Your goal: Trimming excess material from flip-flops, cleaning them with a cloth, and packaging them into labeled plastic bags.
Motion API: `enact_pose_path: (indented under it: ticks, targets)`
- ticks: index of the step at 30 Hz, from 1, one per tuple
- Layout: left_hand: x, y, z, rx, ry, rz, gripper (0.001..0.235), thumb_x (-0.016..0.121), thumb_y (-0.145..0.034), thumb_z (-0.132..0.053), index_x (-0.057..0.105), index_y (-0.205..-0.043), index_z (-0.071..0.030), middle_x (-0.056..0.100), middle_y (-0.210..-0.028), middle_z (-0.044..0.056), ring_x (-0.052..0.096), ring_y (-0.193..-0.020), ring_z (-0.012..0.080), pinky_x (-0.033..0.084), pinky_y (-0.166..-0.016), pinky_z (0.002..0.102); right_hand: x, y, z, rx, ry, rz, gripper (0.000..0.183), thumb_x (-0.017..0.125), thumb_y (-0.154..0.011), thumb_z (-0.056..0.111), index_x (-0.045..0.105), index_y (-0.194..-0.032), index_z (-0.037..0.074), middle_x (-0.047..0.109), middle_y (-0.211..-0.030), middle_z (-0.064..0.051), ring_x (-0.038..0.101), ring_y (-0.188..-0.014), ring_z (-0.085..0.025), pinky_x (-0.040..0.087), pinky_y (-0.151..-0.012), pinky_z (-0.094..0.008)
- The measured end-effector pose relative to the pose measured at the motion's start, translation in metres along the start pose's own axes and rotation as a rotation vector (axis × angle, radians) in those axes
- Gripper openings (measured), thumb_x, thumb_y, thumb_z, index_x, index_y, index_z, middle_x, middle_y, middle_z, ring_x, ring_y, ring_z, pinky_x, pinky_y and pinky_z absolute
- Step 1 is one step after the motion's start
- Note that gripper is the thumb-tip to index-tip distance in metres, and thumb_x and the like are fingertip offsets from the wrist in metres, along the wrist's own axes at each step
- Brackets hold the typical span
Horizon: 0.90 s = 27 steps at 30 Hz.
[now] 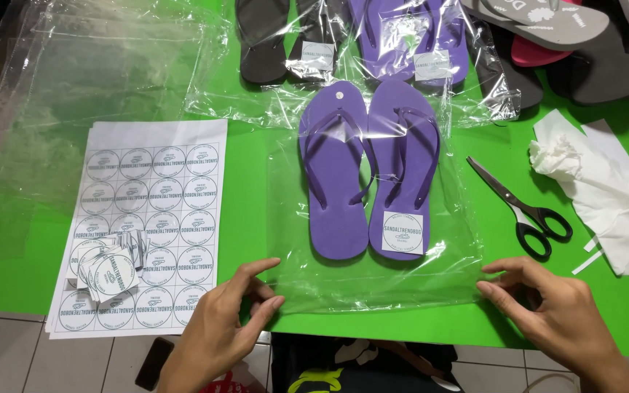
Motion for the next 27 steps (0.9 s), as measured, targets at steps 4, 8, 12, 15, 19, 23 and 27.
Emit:
enact_pose_path:
  ticks: [4,8,12,15,19,23,27]
  targets:
    - [0.001,-0.005,0.000,-0.055,-0.009,-0.027,0.045,0.064,-0.096,-0.028,0.053,-0.139,-0.020,0.077,-0.083,-0.001,0.070,-0.058,0.0106,0.063,-0.054,0.028,-0.003,-0.003,0.012,0.111,-0.010,0.005,0.019,0.070,-0.088,0.033,0.082,-0.087,0.018,0.086,-0.068,0.009,0.056,-0.043,-0.007,0.051,-0.046,-0.024]
    - [0.004,-0.006,0.004,-0.003,-0.051,-0.094,0.049,0.067,-0.094,-0.026,0.055,-0.140,-0.014,0.075,-0.081,-0.002,0.068,-0.060,0.0088,0.065,-0.057,0.026,0.000,-0.002,0.016,0.111,0.009,-0.016,0.019,0.071,-0.087,0.033,0.082,-0.091,0.018,0.085,-0.067,0.006,0.065,-0.046,-0.007,0.059,-0.049,-0.024]
    - [0.003,-0.005,0.005,-0.098,-0.060,-0.075,0.065,0.066,-0.094,-0.029,0.041,-0.153,-0.018,0.069,-0.076,-0.003,0.063,-0.057,0.0091,0.062,-0.054,0.027,-0.004,-0.004,0.023,-0.031,0.013,-0.110,0.018,0.076,-0.083,0.029,0.081,-0.091,0.013,0.079,-0.079,0.001,0.061,-0.057,-0.011,0.051,-0.055,-0.027]
    - [0.004,-0.005,0.010,-0.111,-0.098,-0.092,0.056,0.069,-0.093,-0.030,0.047,-0.145,-0.022,0.068,-0.078,-0.004,0.060,-0.058,0.0089,0.060,-0.054,0.028,-0.004,-0.004,0.024,0.030,0.010,-0.109,0.022,0.079,-0.081,0.027,0.083,-0.099,0.015,0.083,-0.084,0.000,0.071,-0.064,-0.010,0.060,-0.062,-0.026]
    - [0.004,-0.004,0.006,-0.020,-0.246,-0.158,0.037,0.070,-0.093,-0.038,0.060,-0.125,-0.022,0.071,-0.081,-0.005,0.068,-0.063,0.0108,0.059,-0.052,0.034,-0.003,-0.004,0.020,0.124,0.043,-0.099,0.026,0.081,-0.080,0.033,0.079,-0.099,0.016,0.080,-0.073,0.003,0.068,-0.059,-0.008,0.059,-0.065,-0.024]
    - [0.005,-0.002,0.003,0.070,-0.375,-0.167,0.024,0.072,-0.092,-0.037,0.069,-0.113,-0.026,0.064,-0.088,-0.005,0.066,-0.058,0.0085,0.063,-0.045,0.029,-0.002,-0.004,0.023,0.009,0.112,-0.161,0.029,0.081,-0.081,0.034,0.070,-0.102,0.018,0.075,-0.069,0.009,0.063,-0.055,-0.005,0.054,-0.063,-0.025]
    - [-0.008,0.003,-0.015,0.213,-0.418,-0.320,0.023,0.079,-0.087,-0.036,0.079,-0.108,-0.026,0.058,-0.073,-0.006,0.053,-0.052,0.0084,0.048,-0.038,0.028,-0.007,-0.004,0.039,-0.123,0.084,-0.186,0.011,0.079,-0.083,0.024,0.078,-0.090,0.015,0.072,-0.084,0.002,0.058,-0.060,-0.008,0.046,-0.046,-0.025]
Point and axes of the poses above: each hand's wrist, its own y-axis away from the middle knuckle, its own x-axis out of the palm, z = x × y, the point moved 7 cm from there along -y, towards the middle knuckle
